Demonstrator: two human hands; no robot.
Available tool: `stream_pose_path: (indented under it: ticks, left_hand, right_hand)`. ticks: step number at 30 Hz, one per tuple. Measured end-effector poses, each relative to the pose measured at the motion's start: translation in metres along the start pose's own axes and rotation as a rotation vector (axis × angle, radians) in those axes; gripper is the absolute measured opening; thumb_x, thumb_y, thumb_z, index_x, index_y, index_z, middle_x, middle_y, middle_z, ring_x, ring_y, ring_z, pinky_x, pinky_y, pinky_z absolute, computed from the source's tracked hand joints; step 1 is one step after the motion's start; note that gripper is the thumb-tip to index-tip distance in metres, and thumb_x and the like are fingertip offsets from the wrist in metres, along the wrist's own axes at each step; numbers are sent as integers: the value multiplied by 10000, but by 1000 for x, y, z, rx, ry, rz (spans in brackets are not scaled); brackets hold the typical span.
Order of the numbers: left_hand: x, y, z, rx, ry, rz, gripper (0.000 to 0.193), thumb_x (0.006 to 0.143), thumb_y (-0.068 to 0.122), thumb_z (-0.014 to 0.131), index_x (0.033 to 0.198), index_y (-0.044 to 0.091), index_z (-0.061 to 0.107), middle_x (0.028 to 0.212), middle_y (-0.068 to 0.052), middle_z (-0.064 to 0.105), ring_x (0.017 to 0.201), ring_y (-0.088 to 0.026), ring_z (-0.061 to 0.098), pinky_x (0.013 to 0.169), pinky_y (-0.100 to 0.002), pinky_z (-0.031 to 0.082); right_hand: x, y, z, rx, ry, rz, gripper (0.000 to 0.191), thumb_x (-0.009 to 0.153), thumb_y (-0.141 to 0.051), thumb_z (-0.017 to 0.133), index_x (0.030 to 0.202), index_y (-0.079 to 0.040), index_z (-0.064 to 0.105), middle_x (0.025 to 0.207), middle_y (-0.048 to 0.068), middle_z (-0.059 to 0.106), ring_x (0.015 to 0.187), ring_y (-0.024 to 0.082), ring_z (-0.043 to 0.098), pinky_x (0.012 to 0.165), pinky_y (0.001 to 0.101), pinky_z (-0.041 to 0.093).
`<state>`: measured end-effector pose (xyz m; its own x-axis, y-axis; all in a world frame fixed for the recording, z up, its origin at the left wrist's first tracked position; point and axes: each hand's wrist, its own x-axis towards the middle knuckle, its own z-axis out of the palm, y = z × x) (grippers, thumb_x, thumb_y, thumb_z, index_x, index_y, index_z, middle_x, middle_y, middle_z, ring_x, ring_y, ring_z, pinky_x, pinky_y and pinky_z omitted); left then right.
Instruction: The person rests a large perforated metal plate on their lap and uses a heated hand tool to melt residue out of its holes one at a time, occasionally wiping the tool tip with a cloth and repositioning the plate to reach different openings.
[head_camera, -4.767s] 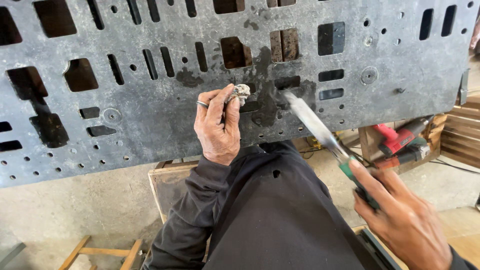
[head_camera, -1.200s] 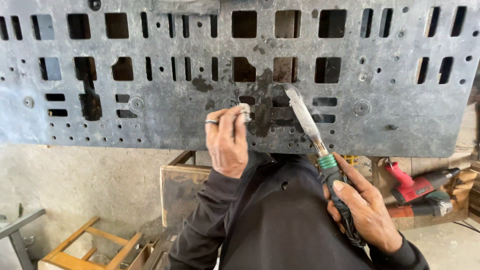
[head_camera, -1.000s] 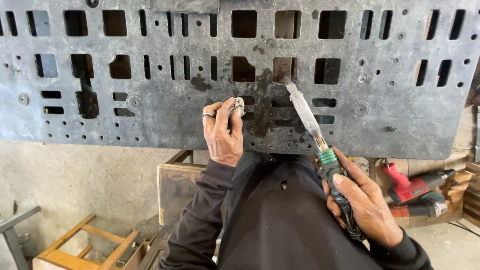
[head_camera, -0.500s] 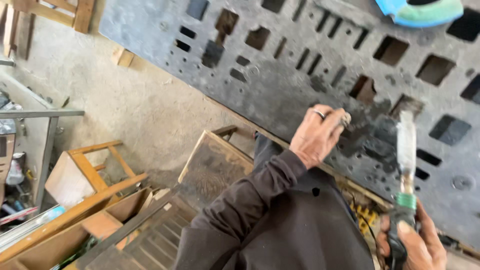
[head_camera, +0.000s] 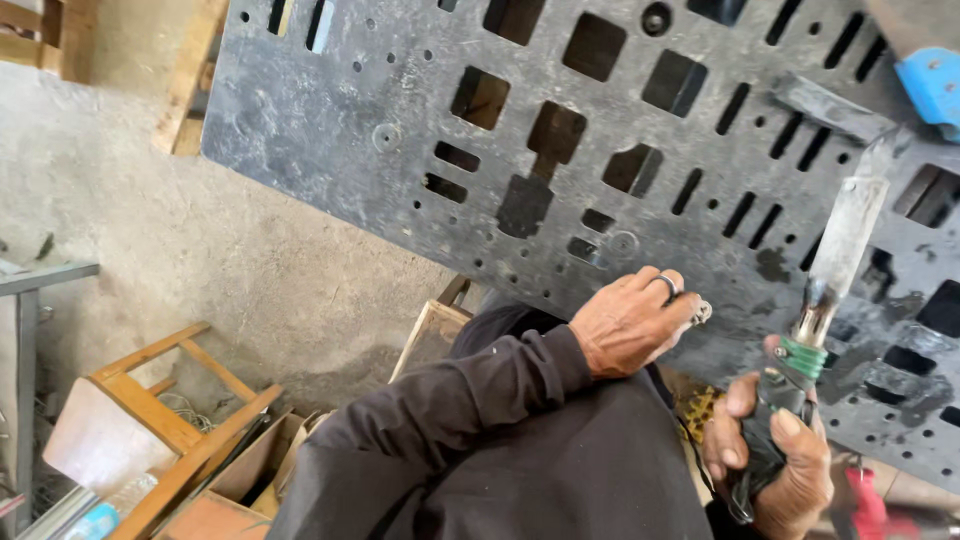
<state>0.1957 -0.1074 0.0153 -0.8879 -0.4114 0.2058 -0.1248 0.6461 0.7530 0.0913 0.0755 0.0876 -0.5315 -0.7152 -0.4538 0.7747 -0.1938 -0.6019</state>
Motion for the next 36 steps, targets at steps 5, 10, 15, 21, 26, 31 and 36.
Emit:
stream_pose_path:
  ticks: [5,10,15,21,26,31,36]
  left_hand:
    - [-14,-43,-64,-357,-75,-101,271,992,138,645,1255,75,648,1080,-82,600,954,-230,605,861,-330,542]
    - [-2,-112,-133,-288,276,-195,197,1049,192,652,1218,90,649,1174,-90,563,1020,-183,638,862,-273,596]
    - [-4,-181,-196,268,447,-483,246,1038,228,711,1249,103,702,1112,-98,608,919,-219,619,734,-353,582]
    - [-12,-186,-204,334,543,-375,508,1011,229,771,1465,70,609,1286,-184,581,1215,-341,557,1040,-473,484]
    - [0,-160,-206,385,670,-203,689,1089,358,738,1587,-12,440,1450,-230,357,1282,-347,443,1060,-497,442]
    - [33,-93,-147,281,480,-102,453,989,276,732,1359,25,653,1385,-201,483,1152,-326,495,936,-466,450]
    - [91,-21,-43,26,76,64,312,968,171,736,1267,84,710,1256,-109,655,1153,-312,626,986,-416,510]
  right_hand:
    - [25,42,49,-305,129,-103,548,998,-165,630,1457,41,412,972,158,594,628,180,567,470,299,484]
    - [59,72,38,-655,177,-192,517,999,-99,594,1460,88,453,994,129,647,683,177,626,528,311,541]
    - [73,94,39,-733,205,-242,635,987,-28,573,1588,65,390,986,92,646,770,144,635,611,291,557]
    - [71,103,54,-855,285,-253,645,966,-41,592,1582,24,413,960,75,643,735,126,612,589,279,544]
    - [71,97,48,-558,351,-297,663,913,-24,610,1548,-8,418,942,92,664,680,134,615,540,292,544]
    - [60,71,23,-313,417,-407,654,898,-12,595,1522,1,399,924,103,656,655,152,619,513,311,548]
    - [58,20,-22,-389,436,-499,542,938,-33,603,1458,26,461,879,107,637,636,164,621,540,311,552]
